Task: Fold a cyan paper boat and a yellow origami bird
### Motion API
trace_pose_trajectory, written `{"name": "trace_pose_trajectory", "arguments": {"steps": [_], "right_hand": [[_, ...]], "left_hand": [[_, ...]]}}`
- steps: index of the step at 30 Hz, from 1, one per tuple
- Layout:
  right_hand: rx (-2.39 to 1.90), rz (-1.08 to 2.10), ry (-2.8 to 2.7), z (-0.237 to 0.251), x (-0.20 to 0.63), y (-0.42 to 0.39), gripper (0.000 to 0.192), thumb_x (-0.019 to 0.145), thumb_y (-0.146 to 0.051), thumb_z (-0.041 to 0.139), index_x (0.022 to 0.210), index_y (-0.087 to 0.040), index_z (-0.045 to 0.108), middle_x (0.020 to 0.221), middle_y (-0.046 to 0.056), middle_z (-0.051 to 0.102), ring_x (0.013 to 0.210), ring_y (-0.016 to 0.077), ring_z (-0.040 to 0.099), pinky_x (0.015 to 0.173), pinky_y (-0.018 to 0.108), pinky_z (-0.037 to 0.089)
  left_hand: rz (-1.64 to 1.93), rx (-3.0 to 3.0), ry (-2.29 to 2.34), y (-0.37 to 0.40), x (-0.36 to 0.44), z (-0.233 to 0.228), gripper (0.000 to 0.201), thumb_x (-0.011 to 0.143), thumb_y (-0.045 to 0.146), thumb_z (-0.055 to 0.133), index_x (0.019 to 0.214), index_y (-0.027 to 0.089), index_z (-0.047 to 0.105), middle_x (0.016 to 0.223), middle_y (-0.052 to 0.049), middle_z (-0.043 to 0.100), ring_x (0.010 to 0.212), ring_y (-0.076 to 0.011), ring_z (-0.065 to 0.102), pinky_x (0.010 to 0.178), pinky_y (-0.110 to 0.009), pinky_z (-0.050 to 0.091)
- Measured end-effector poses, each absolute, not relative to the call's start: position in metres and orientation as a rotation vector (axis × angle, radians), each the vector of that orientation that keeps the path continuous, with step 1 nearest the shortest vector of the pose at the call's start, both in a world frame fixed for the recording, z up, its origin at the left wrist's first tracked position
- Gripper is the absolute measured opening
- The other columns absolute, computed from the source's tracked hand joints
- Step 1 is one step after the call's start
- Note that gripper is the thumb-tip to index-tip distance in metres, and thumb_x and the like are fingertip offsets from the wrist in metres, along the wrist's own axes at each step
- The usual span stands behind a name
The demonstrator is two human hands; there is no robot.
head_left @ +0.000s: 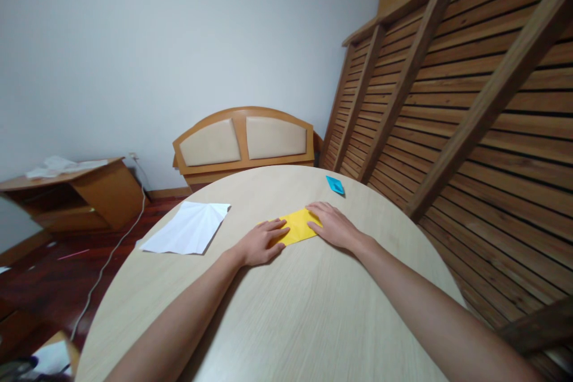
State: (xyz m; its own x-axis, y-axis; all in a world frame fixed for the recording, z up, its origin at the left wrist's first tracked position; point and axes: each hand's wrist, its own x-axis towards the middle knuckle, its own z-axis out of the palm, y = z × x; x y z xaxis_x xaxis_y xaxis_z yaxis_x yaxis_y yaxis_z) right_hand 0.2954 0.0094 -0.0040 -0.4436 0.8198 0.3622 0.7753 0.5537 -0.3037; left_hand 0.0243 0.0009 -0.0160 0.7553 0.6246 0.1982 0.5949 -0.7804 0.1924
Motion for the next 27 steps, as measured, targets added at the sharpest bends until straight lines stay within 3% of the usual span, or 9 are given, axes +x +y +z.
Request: {"name": "trace_pose_trajectory", "arguments": {"steps": [5, 10, 21, 27], "right_hand": [[-1.140, 0.367, -2.544, -0.017, 0.267, -0.005, 0.060, 0.099, -0.051, 0.037, 0.149, -0.018, 0.040, 0.155, 0.010, 0.039, 0.146, 0.0265, 0.028, 0.120, 0.044, 0.019], [-1.257, 0.497, -2.599, -0.021, 0.263, -0.004, 0.075, 0.098, -0.064, 0.025, 0.155, -0.017, 0.026, 0.162, 0.010, 0.022, 0.150, 0.0270, 0.014, 0.122, 0.044, 0.012], [-1.594, 0.394, -2.520, -0.022, 0.292, 0.015, 0.078, 0.096, -0.063, 0.025, 0.156, -0.013, 0.023, 0.163, 0.010, 0.016, 0.150, 0.0307, 0.010, 0.121, 0.051, 0.011], [-1.542, 0.182, -2.463, -0.018, 0.287, 0.011, 0.063, 0.098, -0.049, 0.033, 0.150, -0.013, 0.039, 0.159, 0.012, 0.030, 0.149, 0.0302, 0.019, 0.121, 0.053, 0.010]], "left_hand": [[0.331, 2.826, 0.913, 0.000, 0.025, -0.014, 0.047, 0.100, 0.034, 0.040, 0.146, 0.024, 0.045, 0.154, -0.010, 0.041, 0.144, -0.0270, 0.033, 0.116, -0.048, 0.030], [0.266, 2.778, 0.998, 0.001, 0.027, -0.014, 0.049, 0.101, 0.037, 0.037, 0.148, 0.025, 0.041, 0.158, -0.008, 0.034, 0.147, -0.0261, 0.027, 0.118, -0.050, 0.026], [0.184, 2.668, 1.280, 0.003, 0.026, -0.020, 0.064, 0.099, 0.054, 0.034, 0.154, 0.021, 0.029, 0.161, -0.010, 0.021, 0.150, -0.0263, 0.016, 0.121, -0.049, 0.017], [0.204, 2.685, 1.293, 0.002, 0.026, -0.021, 0.064, 0.099, 0.055, 0.034, 0.154, 0.022, 0.028, 0.161, -0.010, 0.021, 0.150, -0.0261, 0.016, 0.120, -0.049, 0.017]]}}
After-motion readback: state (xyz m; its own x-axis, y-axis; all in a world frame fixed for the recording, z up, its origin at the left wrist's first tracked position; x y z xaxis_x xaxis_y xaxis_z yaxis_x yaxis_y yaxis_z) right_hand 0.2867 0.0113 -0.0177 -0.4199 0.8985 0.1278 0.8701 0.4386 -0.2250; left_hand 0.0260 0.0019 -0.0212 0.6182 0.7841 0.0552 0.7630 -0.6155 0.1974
